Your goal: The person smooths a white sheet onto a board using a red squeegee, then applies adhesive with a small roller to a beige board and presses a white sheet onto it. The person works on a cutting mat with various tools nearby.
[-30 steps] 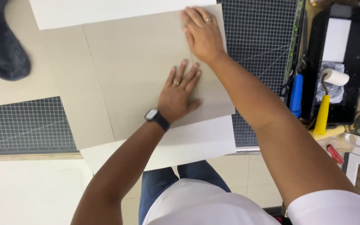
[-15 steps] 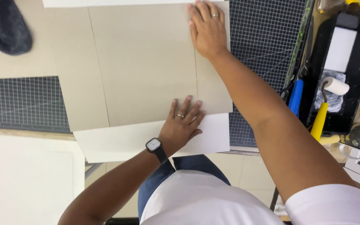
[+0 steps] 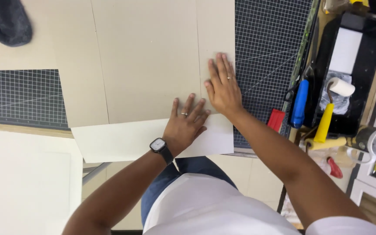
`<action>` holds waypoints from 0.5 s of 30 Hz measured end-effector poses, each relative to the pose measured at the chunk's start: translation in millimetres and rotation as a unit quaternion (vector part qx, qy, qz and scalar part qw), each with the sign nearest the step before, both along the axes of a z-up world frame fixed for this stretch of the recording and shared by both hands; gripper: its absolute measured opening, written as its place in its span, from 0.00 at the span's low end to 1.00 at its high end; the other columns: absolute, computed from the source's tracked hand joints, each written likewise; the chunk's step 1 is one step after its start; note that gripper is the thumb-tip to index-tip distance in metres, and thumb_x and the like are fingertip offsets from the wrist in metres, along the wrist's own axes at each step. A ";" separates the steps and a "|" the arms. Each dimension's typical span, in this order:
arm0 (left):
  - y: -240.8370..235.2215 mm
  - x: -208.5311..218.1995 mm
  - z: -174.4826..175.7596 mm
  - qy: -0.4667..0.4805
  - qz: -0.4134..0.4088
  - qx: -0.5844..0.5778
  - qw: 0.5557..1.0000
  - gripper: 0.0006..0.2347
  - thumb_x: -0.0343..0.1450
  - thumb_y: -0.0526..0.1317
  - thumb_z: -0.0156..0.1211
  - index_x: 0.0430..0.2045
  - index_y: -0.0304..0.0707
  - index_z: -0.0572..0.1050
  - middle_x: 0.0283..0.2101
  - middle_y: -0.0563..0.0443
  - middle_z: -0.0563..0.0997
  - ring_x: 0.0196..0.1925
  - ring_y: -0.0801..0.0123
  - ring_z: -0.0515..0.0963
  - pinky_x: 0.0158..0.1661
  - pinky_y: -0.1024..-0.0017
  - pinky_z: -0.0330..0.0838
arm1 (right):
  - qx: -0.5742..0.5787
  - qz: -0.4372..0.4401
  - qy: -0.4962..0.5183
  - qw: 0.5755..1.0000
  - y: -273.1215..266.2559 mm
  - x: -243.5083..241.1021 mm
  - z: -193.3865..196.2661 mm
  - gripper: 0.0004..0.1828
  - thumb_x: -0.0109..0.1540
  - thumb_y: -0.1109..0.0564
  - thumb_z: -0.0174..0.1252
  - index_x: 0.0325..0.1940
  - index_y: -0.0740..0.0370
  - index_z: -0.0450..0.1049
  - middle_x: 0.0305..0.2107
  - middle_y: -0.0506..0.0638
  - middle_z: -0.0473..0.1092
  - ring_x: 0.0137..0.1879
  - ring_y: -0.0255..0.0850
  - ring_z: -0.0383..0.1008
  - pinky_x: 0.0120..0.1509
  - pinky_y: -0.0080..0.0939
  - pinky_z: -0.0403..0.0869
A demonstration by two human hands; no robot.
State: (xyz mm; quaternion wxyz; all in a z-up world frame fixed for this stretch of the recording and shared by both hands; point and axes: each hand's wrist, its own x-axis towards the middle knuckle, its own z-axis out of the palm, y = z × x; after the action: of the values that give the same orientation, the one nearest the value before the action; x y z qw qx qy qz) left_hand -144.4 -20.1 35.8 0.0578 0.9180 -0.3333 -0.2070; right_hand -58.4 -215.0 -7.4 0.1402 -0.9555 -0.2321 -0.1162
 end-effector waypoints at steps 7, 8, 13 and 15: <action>-1.3 -10.9 -7.9 0.003 0.023 -0.002 1.000 0.25 0.80 0.57 0.35 0.74 0.60 0.52 0.80 0.53 0.42 0.80 0.47 0.34 0.72 0.34 0.33 | -0.015 0.046 -0.010 0.999 -4.5 67.6 -0.2 0.36 0.70 0.41 0.52 0.75 0.66 0.62 0.70 0.69 0.58 0.77 0.63 0.54 0.79 0.62 0.55; -0.1 -15.0 -17.2 -0.088 0.037 -0.089 0.991 0.23 0.79 0.55 0.42 0.70 0.53 0.60 0.78 0.49 0.49 0.79 0.44 0.41 0.70 0.32 0.40 | -0.062 0.016 0.085 0.994 -1.2 91.4 8.9 0.38 0.73 0.37 0.36 0.78 0.65 0.47 0.74 0.64 0.45 0.80 0.57 0.42 0.83 0.57 0.46; 5.9 -21.1 -22.1 -0.157 0.047 -0.167 0.972 0.28 0.74 0.54 0.53 0.70 0.46 0.61 0.78 0.44 0.53 0.79 0.41 0.48 0.71 0.33 0.43 | -0.085 -0.008 0.130 0.988 -1.4 179.8 3.1 0.43 0.79 0.32 0.33 0.83 0.66 0.31 0.79 0.60 0.28 0.85 0.51 0.24 0.89 0.55 0.32; 8.2 -38.7 -9.5 -0.120 0.052 -0.139 0.982 0.41 0.70 0.69 0.46 0.74 0.43 0.53 0.79 0.44 0.46 0.81 0.44 0.42 0.75 0.47 0.37 | -0.097 -0.028 0.170 0.980 2.4 171.0 12.3 0.45 0.76 0.30 0.29 0.83 0.66 0.31 0.79 0.60 0.27 0.84 0.50 0.24 0.88 0.55 0.32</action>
State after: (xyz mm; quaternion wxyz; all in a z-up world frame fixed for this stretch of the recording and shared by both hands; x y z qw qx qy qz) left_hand -183.0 -11.8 26.2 0.1549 0.9353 -0.3151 -0.0439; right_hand 112.6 -212.5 4.9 0.0807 -0.9765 -0.1880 0.0672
